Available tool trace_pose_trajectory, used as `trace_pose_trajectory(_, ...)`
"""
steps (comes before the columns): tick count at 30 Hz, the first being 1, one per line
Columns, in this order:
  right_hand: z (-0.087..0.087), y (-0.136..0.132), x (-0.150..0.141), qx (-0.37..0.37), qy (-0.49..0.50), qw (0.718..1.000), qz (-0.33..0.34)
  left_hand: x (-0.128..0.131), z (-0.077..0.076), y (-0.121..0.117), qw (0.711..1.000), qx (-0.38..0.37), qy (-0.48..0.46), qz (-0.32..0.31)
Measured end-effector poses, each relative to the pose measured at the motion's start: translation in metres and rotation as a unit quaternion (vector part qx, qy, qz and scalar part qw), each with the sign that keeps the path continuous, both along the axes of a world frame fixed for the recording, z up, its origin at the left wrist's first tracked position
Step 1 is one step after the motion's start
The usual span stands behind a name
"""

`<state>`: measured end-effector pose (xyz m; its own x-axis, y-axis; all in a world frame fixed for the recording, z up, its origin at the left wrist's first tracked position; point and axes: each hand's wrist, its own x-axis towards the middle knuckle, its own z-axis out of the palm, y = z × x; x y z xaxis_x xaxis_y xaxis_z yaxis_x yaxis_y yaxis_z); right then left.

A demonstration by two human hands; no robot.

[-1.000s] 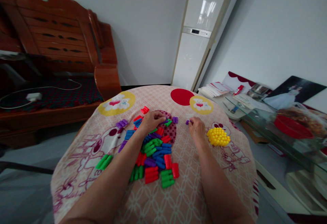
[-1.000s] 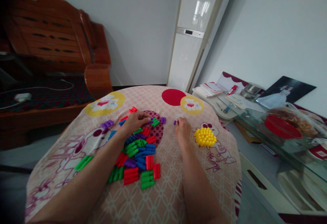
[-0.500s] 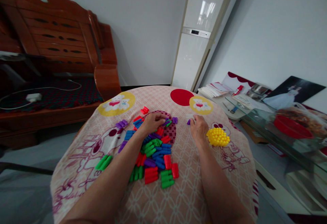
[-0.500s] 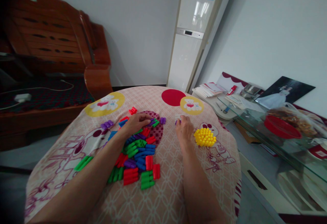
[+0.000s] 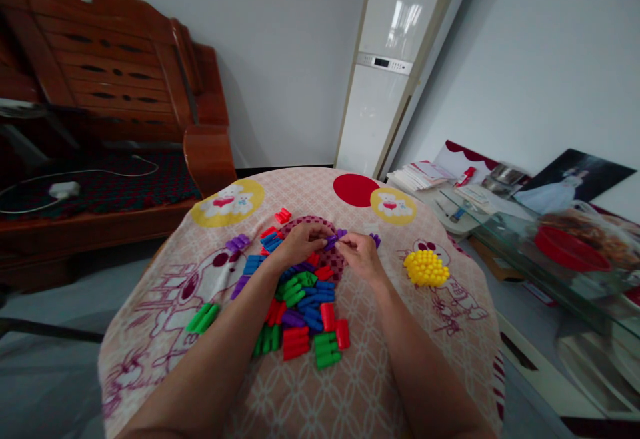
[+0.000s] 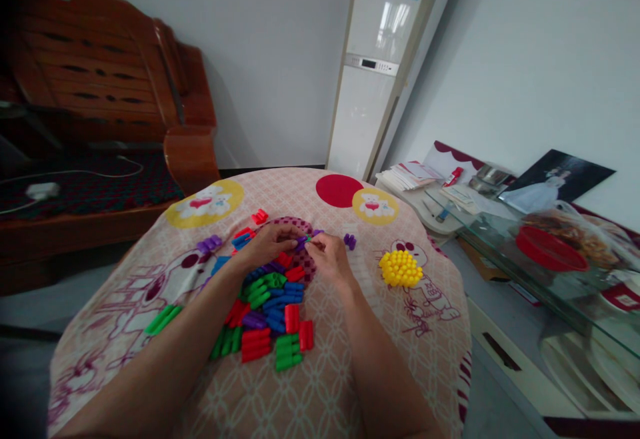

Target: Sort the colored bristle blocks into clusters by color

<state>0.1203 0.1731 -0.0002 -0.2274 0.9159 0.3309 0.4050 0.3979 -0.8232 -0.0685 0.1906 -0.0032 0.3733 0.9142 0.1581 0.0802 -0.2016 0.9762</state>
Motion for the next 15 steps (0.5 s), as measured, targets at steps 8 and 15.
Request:
trace_pose_trajectory(8, 0.027, 0.011, 0.056, 0.063, -0.191, 0.964, -0.171, 0.001, -0.006, 0.003, 0.999, -0.022, -0.007, 0.048)
trace_pose_trajectory(15, 0.027, 0.014, 0.076, 0.037, -0.373, 0.898, -0.232, -0.002, -0.014, 0.007, 0.997, -0.037, 0.015, 0.071)
